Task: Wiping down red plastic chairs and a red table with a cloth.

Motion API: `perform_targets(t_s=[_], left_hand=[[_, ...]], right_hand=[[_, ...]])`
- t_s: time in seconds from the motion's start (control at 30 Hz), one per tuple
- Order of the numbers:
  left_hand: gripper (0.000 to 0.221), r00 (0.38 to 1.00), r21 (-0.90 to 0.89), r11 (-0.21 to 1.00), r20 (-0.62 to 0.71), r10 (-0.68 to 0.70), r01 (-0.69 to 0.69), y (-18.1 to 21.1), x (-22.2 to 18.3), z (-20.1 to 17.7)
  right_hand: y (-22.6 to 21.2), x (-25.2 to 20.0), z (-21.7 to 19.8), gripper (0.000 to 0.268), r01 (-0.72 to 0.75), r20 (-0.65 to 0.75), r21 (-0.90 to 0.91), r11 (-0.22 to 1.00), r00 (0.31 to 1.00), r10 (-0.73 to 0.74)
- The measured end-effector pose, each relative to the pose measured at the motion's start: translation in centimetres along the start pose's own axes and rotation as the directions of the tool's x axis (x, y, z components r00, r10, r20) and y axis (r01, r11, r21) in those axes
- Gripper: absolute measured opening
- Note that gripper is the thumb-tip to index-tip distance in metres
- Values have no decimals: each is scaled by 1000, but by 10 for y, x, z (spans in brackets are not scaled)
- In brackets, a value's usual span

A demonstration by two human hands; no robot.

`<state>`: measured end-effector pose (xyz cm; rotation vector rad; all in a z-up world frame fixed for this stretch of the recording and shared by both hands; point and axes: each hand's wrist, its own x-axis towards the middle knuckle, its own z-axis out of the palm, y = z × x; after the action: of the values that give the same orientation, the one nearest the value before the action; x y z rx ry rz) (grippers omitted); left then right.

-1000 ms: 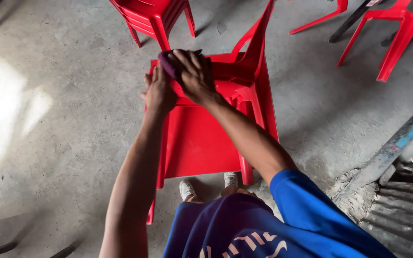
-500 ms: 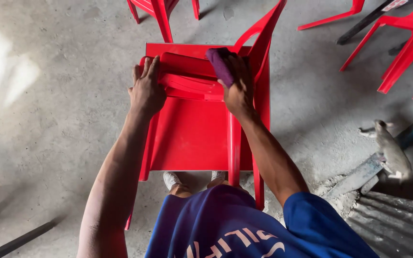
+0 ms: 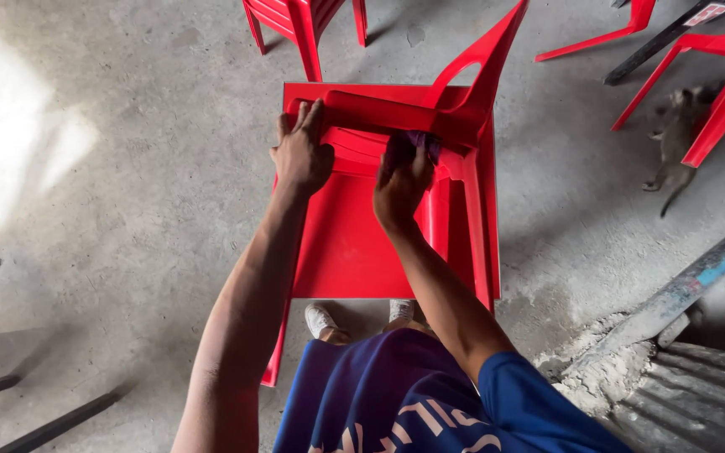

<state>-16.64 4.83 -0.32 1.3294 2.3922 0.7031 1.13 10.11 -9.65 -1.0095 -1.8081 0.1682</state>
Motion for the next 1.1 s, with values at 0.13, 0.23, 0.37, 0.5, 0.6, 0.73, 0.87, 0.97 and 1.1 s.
perform_targets(t_s=[0.13, 0.23, 0.37, 0.5, 0.6, 0.73, 0.87, 0.97, 1.1], left_hand=[[94, 999, -29, 1000, 38, -10, 11, -1, 4, 4], [81, 997, -74, 995, 55, -57, 61, 6, 3, -9], [71, 990, 23, 996, 110, -84, 82, 3, -3, -10], [76, 995, -50, 998, 91, -30, 34, 2, -8, -14], [85, 996, -63, 998, 84, 0, 5, 6, -2, -14], [90, 997, -81, 995, 57, 60, -55, -8, 4, -6], [93, 995, -6, 1000, 96, -11, 11, 16, -4, -6], [94, 998, -7, 999, 19, 54, -54, 7, 5, -7], [93, 997, 20, 1000, 75, -12, 11, -2, 0, 0]], right_hand=[[-23, 19, 26, 41, 34, 48, -298, 954, 999, -21], [-31, 22, 27, 41, 31, 58, -313, 949, 998, -14], [-29, 13, 19, 42, 15, 85, -323, 946, 996, 14], [-12, 8, 7, 43, 8, 118, -356, 935, 992, 37], [15, 12, -13, 43, 17, 130, -391, 920, 991, 37], [38, 19, -16, 44, 57, 161, -394, 917, 987, 8], [93, -15, 62, 45, 72, 179, -406, 911, 984, 2], [53, 3, 82, 42, -447, -1, 479, 756, 861, 509], [16, 12, 62, 38, -427, 444, 883, -196, 623, 644]])
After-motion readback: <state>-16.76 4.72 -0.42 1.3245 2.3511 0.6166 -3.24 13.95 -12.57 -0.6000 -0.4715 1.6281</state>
